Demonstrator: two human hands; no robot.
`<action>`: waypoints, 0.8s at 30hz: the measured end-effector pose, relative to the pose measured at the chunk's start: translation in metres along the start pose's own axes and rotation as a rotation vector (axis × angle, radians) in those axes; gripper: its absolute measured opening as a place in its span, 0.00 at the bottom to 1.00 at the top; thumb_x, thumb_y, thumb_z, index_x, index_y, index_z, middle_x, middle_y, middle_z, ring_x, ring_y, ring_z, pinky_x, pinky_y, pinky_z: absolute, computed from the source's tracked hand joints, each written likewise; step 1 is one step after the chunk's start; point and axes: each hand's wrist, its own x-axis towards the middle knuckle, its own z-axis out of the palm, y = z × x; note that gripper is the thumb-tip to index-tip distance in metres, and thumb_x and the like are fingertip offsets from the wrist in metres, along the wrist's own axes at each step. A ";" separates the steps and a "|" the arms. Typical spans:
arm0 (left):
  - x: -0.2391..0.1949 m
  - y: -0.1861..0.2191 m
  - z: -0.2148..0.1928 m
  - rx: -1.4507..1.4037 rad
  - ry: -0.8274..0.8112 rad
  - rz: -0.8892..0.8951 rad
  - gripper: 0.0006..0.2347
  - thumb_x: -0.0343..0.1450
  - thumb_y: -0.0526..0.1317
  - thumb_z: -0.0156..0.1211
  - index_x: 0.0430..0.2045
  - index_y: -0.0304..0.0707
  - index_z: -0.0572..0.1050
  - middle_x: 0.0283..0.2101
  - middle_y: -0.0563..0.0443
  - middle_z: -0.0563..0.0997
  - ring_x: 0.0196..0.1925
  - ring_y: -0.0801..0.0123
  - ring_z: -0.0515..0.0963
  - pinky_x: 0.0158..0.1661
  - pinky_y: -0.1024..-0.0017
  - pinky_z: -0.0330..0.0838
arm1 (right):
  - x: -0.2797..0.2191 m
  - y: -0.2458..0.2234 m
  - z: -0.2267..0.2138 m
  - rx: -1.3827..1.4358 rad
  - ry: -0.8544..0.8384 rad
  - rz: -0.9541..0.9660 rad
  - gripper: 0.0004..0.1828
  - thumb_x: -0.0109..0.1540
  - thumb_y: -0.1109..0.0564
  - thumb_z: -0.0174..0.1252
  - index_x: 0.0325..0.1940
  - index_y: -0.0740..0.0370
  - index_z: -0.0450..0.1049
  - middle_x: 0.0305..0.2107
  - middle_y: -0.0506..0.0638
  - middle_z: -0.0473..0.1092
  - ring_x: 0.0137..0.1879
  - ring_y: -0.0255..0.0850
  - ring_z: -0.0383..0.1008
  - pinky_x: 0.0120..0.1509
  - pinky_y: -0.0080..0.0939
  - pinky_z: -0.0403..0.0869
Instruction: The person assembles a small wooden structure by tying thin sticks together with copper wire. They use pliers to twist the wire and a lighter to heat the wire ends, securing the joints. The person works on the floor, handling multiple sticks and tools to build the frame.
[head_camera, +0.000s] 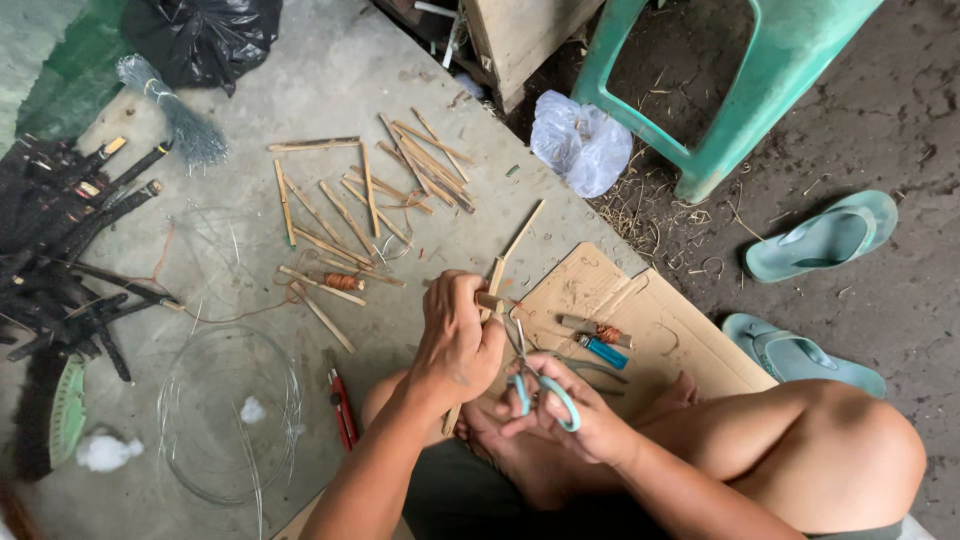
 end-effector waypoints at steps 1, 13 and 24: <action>-0.001 0.003 -0.001 -0.008 0.004 0.005 0.15 0.67 0.31 0.54 0.46 0.29 0.63 0.47 0.32 0.69 0.52 0.42 0.69 0.57 0.49 0.60 | 0.005 0.003 0.005 -0.019 0.014 -0.031 0.36 0.63 0.41 0.63 0.68 0.59 0.59 0.48 0.53 0.69 0.59 0.44 0.73 0.61 0.52 0.76; -0.013 0.006 -0.007 -0.311 -0.004 -0.191 0.11 0.67 0.30 0.50 0.43 0.29 0.71 0.46 0.38 0.74 0.51 0.51 0.74 0.54 0.60 0.69 | 0.022 -0.008 0.015 -0.315 0.053 -0.176 0.35 0.67 0.43 0.62 0.70 0.61 0.60 0.44 0.51 0.70 0.51 0.40 0.74 0.65 0.46 0.74; -0.009 0.011 -0.011 -0.332 -0.002 -0.125 0.13 0.66 0.29 0.51 0.45 0.28 0.71 0.45 0.41 0.76 0.49 0.52 0.74 0.53 0.60 0.69 | 0.023 -0.012 0.013 -0.375 0.097 -0.180 0.28 0.67 0.48 0.62 0.66 0.61 0.63 0.39 0.51 0.72 0.44 0.38 0.74 0.51 0.42 0.76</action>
